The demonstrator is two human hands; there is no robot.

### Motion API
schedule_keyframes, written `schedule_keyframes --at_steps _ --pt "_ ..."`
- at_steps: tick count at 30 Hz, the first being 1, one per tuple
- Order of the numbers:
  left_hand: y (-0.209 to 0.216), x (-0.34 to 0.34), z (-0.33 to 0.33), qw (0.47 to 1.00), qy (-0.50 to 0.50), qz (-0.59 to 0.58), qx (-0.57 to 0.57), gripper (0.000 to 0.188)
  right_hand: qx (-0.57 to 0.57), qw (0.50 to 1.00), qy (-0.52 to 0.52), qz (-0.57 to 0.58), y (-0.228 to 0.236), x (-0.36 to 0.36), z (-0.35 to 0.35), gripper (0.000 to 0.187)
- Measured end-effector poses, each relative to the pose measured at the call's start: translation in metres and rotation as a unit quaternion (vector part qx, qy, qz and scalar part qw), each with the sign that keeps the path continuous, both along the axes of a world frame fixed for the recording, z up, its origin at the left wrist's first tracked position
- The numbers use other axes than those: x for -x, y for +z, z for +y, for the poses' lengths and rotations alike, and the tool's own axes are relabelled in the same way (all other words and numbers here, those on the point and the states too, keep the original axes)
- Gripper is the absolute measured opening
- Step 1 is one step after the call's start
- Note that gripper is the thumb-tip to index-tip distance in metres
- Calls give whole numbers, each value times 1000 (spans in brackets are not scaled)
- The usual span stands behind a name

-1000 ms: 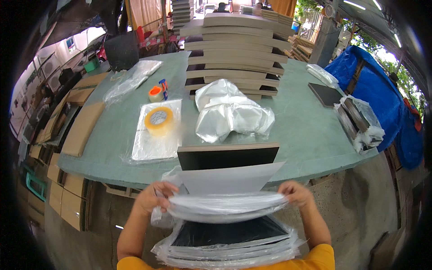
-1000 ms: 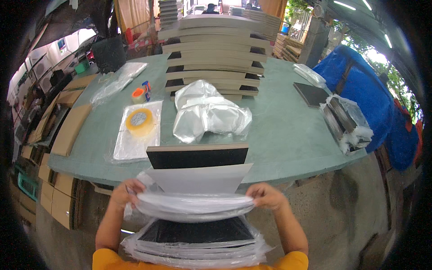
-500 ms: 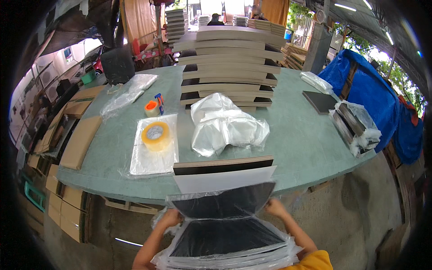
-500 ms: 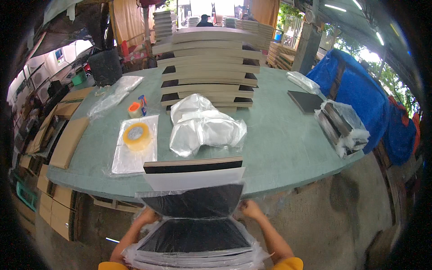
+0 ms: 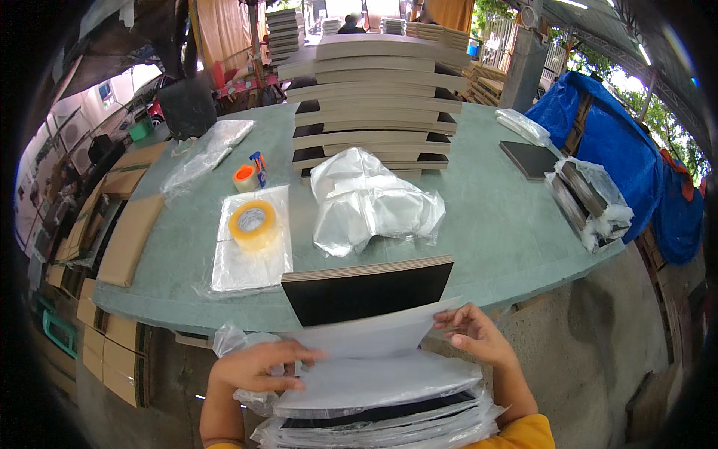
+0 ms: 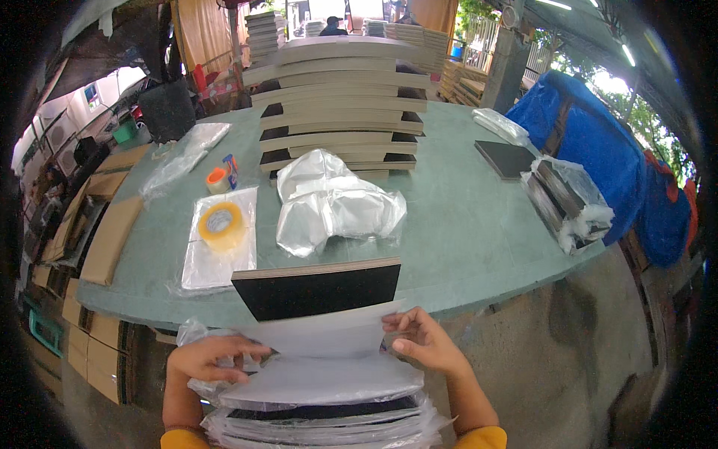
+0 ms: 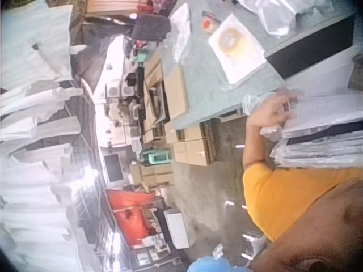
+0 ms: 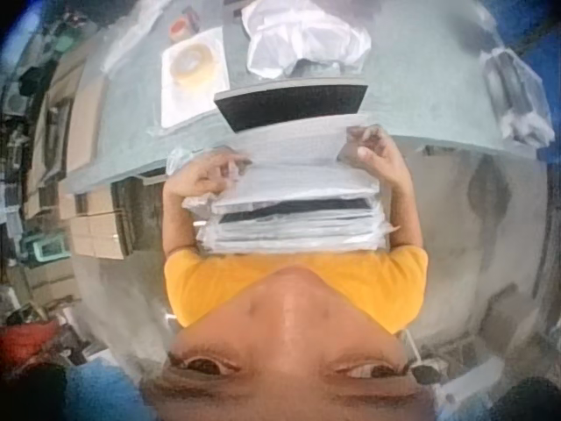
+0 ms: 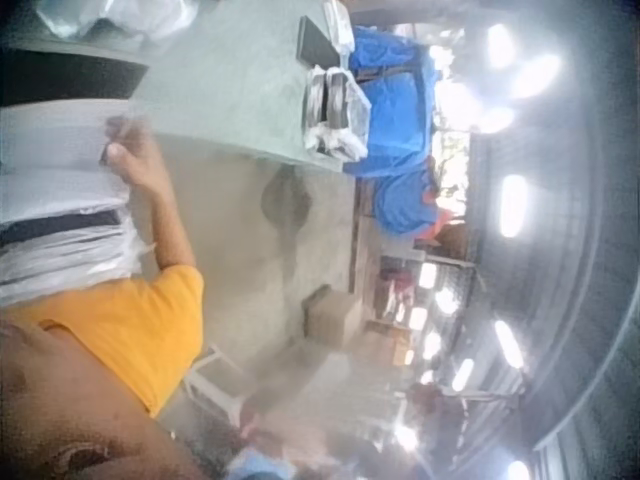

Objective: The person places black boards into individual plastic sleeves and stacks them on a table in an industrial workshop environment.

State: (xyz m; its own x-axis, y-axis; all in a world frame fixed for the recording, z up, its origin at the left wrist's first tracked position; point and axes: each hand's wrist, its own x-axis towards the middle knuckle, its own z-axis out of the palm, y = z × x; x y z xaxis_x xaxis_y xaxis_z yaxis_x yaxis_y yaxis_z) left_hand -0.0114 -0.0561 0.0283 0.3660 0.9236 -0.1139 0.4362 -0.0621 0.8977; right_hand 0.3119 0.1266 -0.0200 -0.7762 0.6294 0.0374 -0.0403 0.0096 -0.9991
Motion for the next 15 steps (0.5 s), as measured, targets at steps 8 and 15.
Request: schedule_keyframes --at_steps 8,15 --pt "-68 -57 20 956 -223 -101 163 31 94 823 560 -2 -43 29 -23 71" --pt "-282 -44 55 986 42 159 -9 25 -40 805 407 -429 -221 56 5 78"
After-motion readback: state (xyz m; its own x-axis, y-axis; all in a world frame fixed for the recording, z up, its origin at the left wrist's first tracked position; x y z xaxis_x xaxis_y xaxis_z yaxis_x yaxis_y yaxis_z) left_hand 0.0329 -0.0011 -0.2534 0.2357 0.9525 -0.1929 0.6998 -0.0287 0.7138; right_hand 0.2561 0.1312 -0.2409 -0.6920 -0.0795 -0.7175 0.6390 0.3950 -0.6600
